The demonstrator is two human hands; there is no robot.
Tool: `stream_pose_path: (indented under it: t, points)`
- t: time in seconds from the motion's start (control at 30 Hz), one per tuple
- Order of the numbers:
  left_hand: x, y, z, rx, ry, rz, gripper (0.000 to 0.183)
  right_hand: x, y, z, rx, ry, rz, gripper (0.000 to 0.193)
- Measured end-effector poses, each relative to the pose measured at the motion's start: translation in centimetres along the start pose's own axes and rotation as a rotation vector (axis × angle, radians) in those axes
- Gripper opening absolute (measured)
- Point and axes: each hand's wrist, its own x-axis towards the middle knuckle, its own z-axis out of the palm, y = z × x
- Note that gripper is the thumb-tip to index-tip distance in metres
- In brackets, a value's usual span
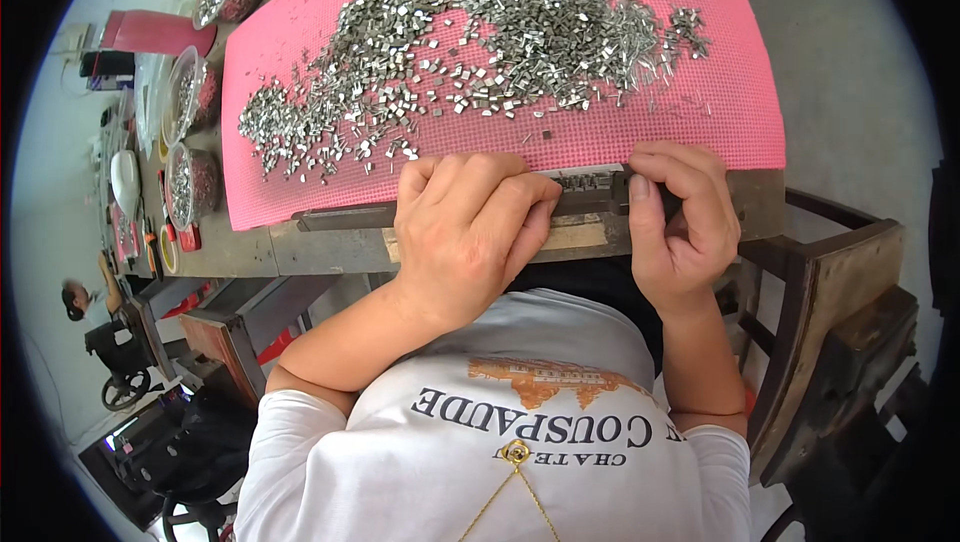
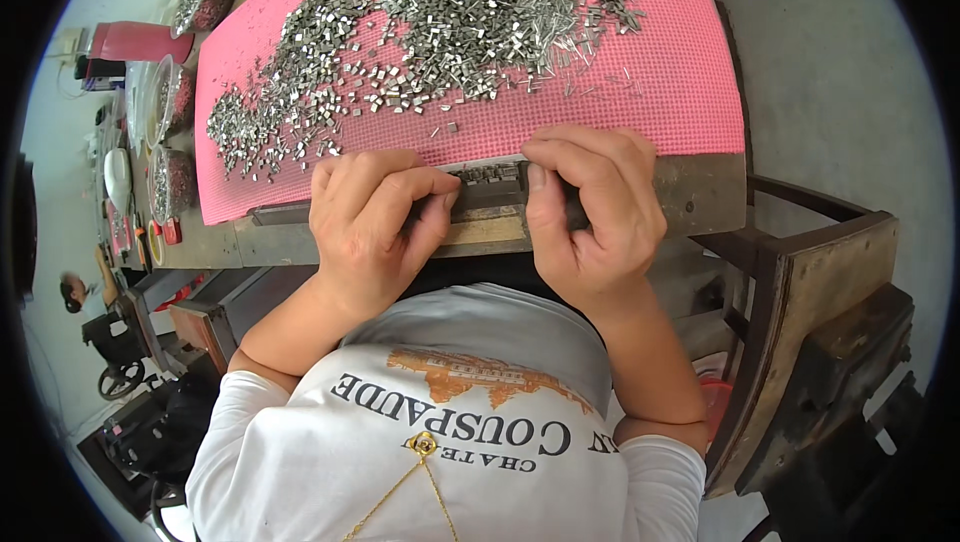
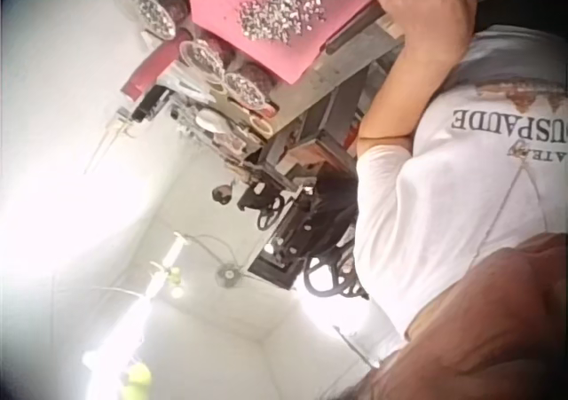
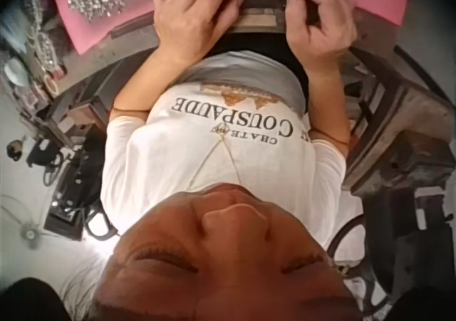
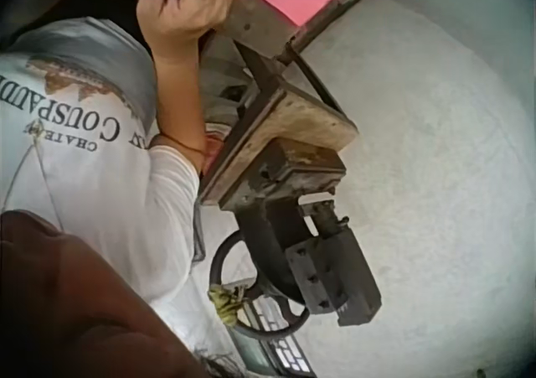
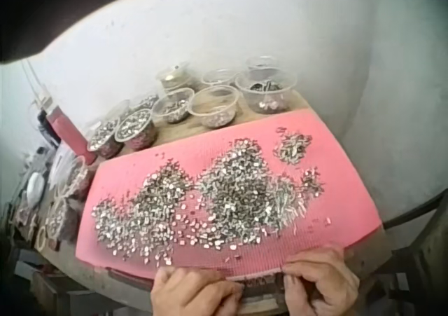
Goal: The person sorts small metal pieces on a mat and places them into a metal fixture by hand.
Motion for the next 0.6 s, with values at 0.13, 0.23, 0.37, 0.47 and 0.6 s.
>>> stream_pose_path:
  t: [0.13,0.23,0.37,0.47,0.6]
  points:
    - [0.1,0.3,0.3,0.097,0.023,0.037,0.027,0.0,0.4,0.0,0.001,-0.006,-0.03,0.021]
    - [0.2,0.3,0.4,0.101,0.042,0.052,0.028,0.0,0.5,0.0,0.0,-0.01,-0.041,0.021]
    - [0.1,-0.5,0.0,-0.056,-0.016,-0.001,0.033,0.1,0.4,-0.1,-0.001,-0.016,-0.044,0.022]
    - [0.2,0.2,-1.0,-0.184,0.026,-0.096,0.045,0.3,0.2,-0.3,0.015,-0.06,-0.03,0.022]
    - [-2.1,-2.3,-1.8,-0.178,0.158,0.053,0.059,0.6,0.3,-1.3,0.047,-0.217,-0.018,0.025]
